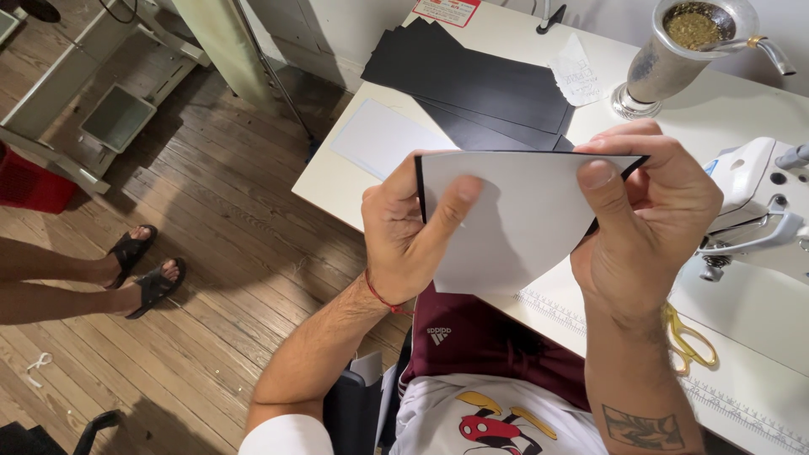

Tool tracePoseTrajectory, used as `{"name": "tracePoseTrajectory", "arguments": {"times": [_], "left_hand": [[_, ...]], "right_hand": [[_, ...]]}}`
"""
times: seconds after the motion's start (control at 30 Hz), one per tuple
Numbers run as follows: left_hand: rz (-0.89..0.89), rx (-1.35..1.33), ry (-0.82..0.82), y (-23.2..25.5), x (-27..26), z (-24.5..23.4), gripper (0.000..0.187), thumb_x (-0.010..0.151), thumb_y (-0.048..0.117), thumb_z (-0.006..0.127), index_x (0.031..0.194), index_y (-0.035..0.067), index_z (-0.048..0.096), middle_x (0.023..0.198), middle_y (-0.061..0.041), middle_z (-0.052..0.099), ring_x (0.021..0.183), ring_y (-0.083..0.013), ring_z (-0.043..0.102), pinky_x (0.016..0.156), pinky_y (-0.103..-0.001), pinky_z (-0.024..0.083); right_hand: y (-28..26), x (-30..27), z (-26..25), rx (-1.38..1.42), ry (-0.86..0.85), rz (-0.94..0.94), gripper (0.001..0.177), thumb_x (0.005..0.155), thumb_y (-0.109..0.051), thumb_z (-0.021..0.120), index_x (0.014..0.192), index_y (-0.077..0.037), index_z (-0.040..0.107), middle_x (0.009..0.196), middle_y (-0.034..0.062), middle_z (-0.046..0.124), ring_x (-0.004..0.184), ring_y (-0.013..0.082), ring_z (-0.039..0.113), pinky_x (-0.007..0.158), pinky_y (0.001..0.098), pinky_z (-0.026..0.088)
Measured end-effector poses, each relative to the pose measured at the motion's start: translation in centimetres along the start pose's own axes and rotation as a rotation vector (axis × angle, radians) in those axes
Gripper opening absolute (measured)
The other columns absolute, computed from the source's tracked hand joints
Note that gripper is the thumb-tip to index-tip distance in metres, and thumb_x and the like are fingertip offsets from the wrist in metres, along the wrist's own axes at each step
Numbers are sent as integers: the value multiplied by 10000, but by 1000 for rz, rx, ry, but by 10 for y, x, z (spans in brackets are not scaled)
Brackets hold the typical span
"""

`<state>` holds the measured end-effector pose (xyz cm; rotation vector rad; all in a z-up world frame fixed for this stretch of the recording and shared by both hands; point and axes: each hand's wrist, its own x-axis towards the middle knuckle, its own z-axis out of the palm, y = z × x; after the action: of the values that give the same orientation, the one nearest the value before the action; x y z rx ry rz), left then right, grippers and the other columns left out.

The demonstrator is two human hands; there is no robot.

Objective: Aligning leather strips with a white backing and trimming the edges using scissors

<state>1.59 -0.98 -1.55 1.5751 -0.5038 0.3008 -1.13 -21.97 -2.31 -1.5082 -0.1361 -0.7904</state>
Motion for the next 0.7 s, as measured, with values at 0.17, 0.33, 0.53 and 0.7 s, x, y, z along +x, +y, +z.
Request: {"name": "tracePoseTrajectory", "arguments": {"times": [0.17,0.33,0.53,0.7], "left_hand": [[-59,-118,-107,-34,-15,5,285,1190,356,709,1186,75,756,1001,39,674,869,-100,575,762,-264,494],[-41,-45,-118,-37,4,-2,288,1133,270,788,925,118,660,799,87,459,734,-78,362,638,-271,309],[557,441,-716,-34,95,-4,231,1181,226,838,1132,26,733,847,-60,632,663,-219,532,636,-395,418],[418,710,-1300,-133,108,89,284,1159,392,714,1193,115,764,1051,-138,886,987,-485,851,863,-649,666]], "right_hand": [[3,0,-5,-13,117,-8,290,1170,-351,838,1206,-85,727,1153,64,725,1177,189,678,1067,299,518],[24,-23,-23,-3,210,-13,272,1153,-311,815,1245,-74,720,1183,57,635,1110,164,586,1047,294,440],[64,-97,-80,-184,269,247,184,1076,-217,914,1150,-96,797,1024,0,750,812,39,539,727,203,404],[115,-145,-121,-821,-33,181,146,1003,-200,952,1028,-142,820,1002,36,799,1073,319,746,1082,458,584]]}}
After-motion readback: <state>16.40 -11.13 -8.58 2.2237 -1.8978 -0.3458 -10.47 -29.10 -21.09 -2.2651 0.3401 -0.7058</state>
